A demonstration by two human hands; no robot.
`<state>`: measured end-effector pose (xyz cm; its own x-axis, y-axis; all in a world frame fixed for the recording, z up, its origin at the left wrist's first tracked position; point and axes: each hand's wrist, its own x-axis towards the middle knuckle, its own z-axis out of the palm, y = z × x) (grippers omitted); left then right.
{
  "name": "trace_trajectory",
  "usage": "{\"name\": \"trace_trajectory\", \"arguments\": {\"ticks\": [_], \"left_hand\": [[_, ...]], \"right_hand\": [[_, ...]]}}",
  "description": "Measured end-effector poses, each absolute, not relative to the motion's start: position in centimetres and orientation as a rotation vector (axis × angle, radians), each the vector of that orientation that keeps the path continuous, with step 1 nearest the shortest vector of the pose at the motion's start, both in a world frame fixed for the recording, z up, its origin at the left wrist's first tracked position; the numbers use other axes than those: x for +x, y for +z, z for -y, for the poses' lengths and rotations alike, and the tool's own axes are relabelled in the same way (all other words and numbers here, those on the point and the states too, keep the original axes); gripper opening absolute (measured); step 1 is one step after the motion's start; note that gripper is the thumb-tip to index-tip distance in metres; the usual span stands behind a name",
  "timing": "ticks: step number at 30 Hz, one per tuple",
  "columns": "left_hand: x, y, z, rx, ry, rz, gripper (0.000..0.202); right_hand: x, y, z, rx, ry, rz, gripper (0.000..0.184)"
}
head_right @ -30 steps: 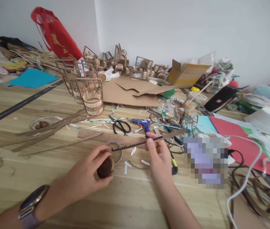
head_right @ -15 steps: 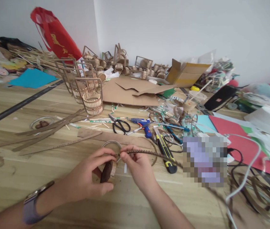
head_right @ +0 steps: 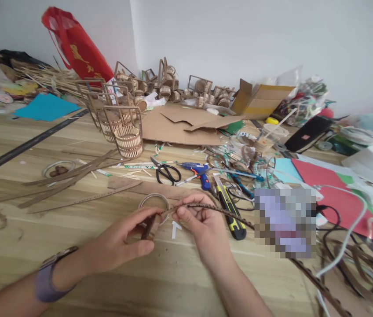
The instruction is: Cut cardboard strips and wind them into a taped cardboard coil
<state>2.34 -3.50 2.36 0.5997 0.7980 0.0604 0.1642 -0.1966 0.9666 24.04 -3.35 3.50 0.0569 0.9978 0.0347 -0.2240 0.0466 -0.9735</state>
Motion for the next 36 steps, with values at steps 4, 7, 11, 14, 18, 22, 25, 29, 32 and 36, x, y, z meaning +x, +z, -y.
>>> {"name": "trace_trajectory", "arguments": {"ticks": [4,7,11,14,18,22,25,29,32,36], "left_hand": [[2.4,2.4,3.5,1.727,0.704,-0.825,0.052],[2.5,2.7,3.5,1.731,0.697,-0.826,0.052],[2.6,2.9,3.6,1.73,0.69,-0.853,0.053],[2.6,3.0,3.7,1.731,0.666,-0.859,0.056],[2.5,3.0,3.7,1.741,0.654,-0.847,0.058],[2.5,3.1,3.7,1.73,0.646,-0.855,0.058],[2.5,3.3,3.7,1.739,0.639,-0.856,0.059],[2.5,3.3,3.7,1.777,0.655,-0.857,0.057],[2.5,3.1,3.7,1.817,0.687,-0.832,0.055],[2.4,2.9,3.6,1.854,0.73,-0.806,0.051]], "right_hand": [[23.6,3.7,4.0,-1.046,1.293,1.031,0.028],[23.5,3.9,4.2,-1.061,1.276,1.109,0.025],[23.3,4.5,4.6,-1.079,1.253,1.217,0.024],[23.1,4.7,4.8,-1.08,1.234,1.237,0.025],[22.9,4.7,4.9,-1.074,1.225,1.256,0.027],[22.8,4.7,4.8,-1.074,1.202,1.284,0.029],[22.7,4.8,4.8,-1.092,1.197,1.312,0.03],[22.7,4.8,4.9,-1.079,1.221,1.309,0.028],[22.7,4.8,4.9,-1.082,1.229,1.291,0.027],[22.6,5.1,4.9,-1.105,1.229,1.319,0.028]]}}
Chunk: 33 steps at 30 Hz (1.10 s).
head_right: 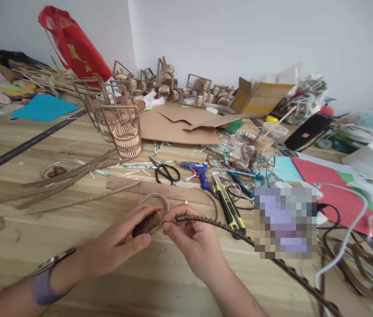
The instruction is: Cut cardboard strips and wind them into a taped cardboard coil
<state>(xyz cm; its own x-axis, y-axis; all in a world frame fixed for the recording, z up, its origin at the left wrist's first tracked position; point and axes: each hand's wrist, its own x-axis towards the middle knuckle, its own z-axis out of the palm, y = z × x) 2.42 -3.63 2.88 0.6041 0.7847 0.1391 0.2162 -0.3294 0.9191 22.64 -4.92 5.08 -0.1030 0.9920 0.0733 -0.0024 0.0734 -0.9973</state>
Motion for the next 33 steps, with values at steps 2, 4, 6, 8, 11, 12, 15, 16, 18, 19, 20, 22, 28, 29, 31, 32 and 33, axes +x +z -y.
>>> {"name": "trace_trajectory", "arguments": {"ticks": [2,4,6,8,11,12,15,16,18,19,20,22,28,29,31,32,33], "left_hand": [[2.4,2.9,3.6,1.886,0.749,-0.806,0.05],[2.5,3.0,3.7,1.915,0.751,-0.822,0.049],[2.5,2.9,3.8,1.946,0.756,-0.84,0.048],[2.5,2.8,3.9,1.973,0.769,-0.853,0.048],[2.6,2.5,4.0,2.014,0.792,-0.866,0.048],[2.7,2.5,4.0,2.038,0.8,-0.87,0.049],[2.8,2.6,4.1,2.134,0.841,-0.877,0.048],[2.8,2.6,4.1,2.16,0.849,-0.88,0.048],[2.7,2.6,4.1,2.199,0.866,-0.882,0.047],[2.7,2.6,4.2,2.215,0.873,-0.881,0.047],[2.7,2.6,4.2,2.23,0.881,-0.879,0.048],[2.7,2.5,4.2,2.257,0.895,-0.881,0.049],[2.9,2.5,4.2,2.349,0.988,-0.875,0.055],[3.0,2.5,4.2,2.389,1.008,-0.866,0.056],[3.0,2.4,4.1,2.481,1.034,-0.854,0.055],[3.0,2.4,4.0,2.527,1.039,-0.851,0.054],[3.0,2.4,4.0,2.57,1.041,-0.853,0.054]], "right_hand": [[22.6,5.2,4.9,-1.101,1.218,1.328,0.028],[22.5,5.2,5.0,-1.1,1.219,1.331,0.027],[22.4,5.1,5.0,-1.115,1.234,1.323,0.028],[22.4,4.9,5.1,-1.131,1.252,1.305,0.029],[22.3,4.6,5.1,-1.133,1.291,1.268,0.031],[22.3,4.5,5.0,-1.129,1.31,1.254,0.032],[22.2,4.4,5.0,-1.128,1.364,1.214,0.034],[22.1,4.4,4.9,-1.126,1.372,1.203,0.035],[22.0,4.4,4.9,-1.116,1.38,1.186,0.035],[22.0,4.4,4.9,-1.112,1.382,1.178,0.036],[21.9,4.4,4.9,-1.109,1.384,1.171,0.035],[21.8,4.4,4.9,-1.108,1.388,1.155,0.036],[21.6,3.7,4.7,-1.121,1.517,1.014,0.04],[21.6,3.5,4.7,-1.108,1.545,0.979,0.041],[21.5,3.4,4.6,-1.081,1.604,0.939,0.041],[21.5,3.3,4.6,-1.077,1.636,0.937,0.04],[21.5,3.3,4.6,-1.085,1.664,0.945,0.039]]}}
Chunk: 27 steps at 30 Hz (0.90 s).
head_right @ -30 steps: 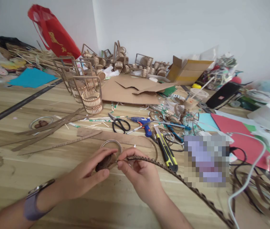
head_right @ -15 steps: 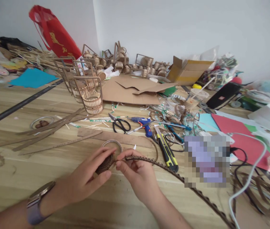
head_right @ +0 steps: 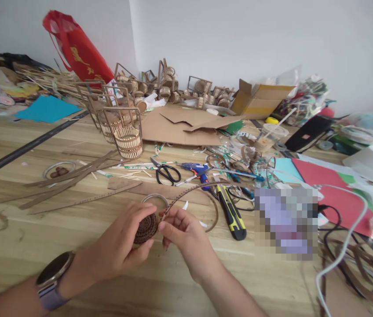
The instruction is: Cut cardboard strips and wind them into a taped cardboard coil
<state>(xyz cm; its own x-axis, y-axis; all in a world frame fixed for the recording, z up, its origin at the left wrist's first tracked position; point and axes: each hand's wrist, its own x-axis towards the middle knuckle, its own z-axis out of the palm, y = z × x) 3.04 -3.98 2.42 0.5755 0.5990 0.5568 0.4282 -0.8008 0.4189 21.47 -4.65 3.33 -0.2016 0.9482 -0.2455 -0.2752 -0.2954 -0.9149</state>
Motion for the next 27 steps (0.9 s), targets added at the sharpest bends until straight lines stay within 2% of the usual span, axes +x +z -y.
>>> {"name": "trace_trajectory", "arguments": {"ticks": [11,19,24,27], "left_hand": [[2.7,2.2,3.2,2.836,1.043,-0.696,0.042],[2.4,3.0,3.5,2.965,0.828,-0.609,0.028],[1.9,2.4,3.1,2.873,0.872,-0.532,0.034],[1.7,1.9,2.7,2.743,1.002,-0.532,0.045]], "right_hand": [[21.8,4.1,4.6,-1.24,1.741,1.129,0.042],[22.2,3.5,4.5,-1.216,1.854,1.161,0.046],[21.9,3.4,4.6,-1.223,1.906,1.12,0.047],[21.6,3.5,4.8,-1.199,1.824,1.065,0.048]]}}
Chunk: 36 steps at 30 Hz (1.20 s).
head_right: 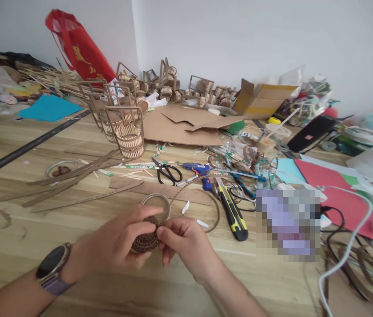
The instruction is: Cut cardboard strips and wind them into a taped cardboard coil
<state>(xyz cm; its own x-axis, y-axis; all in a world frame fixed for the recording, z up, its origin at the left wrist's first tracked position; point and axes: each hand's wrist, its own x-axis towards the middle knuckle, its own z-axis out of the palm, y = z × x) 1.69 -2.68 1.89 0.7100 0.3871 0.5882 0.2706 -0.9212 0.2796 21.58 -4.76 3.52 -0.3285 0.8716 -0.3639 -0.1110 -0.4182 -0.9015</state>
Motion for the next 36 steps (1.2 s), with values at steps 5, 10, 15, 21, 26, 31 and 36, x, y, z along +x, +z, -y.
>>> {"name": "trace_trajectory", "arguments": {"ticks": [5,10,15,21,26,31,36], "left_hand": [[1.9,1.2,2.7,2.359,1.068,-0.843,0.076],[2.5,1.1,3.2,2.148,1.022,-1.011,0.084],[2.6,1.6,3.1,2.204,0.986,-1.061,0.065],[2.3,1.5,3.1,2.403,0.848,-0.919,0.06],[2.3,1.6,3.2,2.443,0.657,-0.794,0.056],[1.9,1.7,2.9,2.408,0.568,-0.718,0.057],[2.0,1.3,2.7,2.448,0.822,-0.843,0.062]], "right_hand": [[21.1,3.5,5.0,-1.188,1.681,0.984,0.049],[20.7,3.2,5.2,-1.171,1.679,1.038,0.052],[21.1,2.8,5.1,-1.206,1.613,1.183,0.054],[22.1,3.2,4.3,-1.285,1.591,1.335,0.059],[23.0,3.5,3.9,-1.329,1.597,1.612,0.055],[23.1,3.2,4.2,-1.323,1.641,1.686,0.049],[22.3,3.6,4.3,-1.348,1.551,1.52,0.054]]}}
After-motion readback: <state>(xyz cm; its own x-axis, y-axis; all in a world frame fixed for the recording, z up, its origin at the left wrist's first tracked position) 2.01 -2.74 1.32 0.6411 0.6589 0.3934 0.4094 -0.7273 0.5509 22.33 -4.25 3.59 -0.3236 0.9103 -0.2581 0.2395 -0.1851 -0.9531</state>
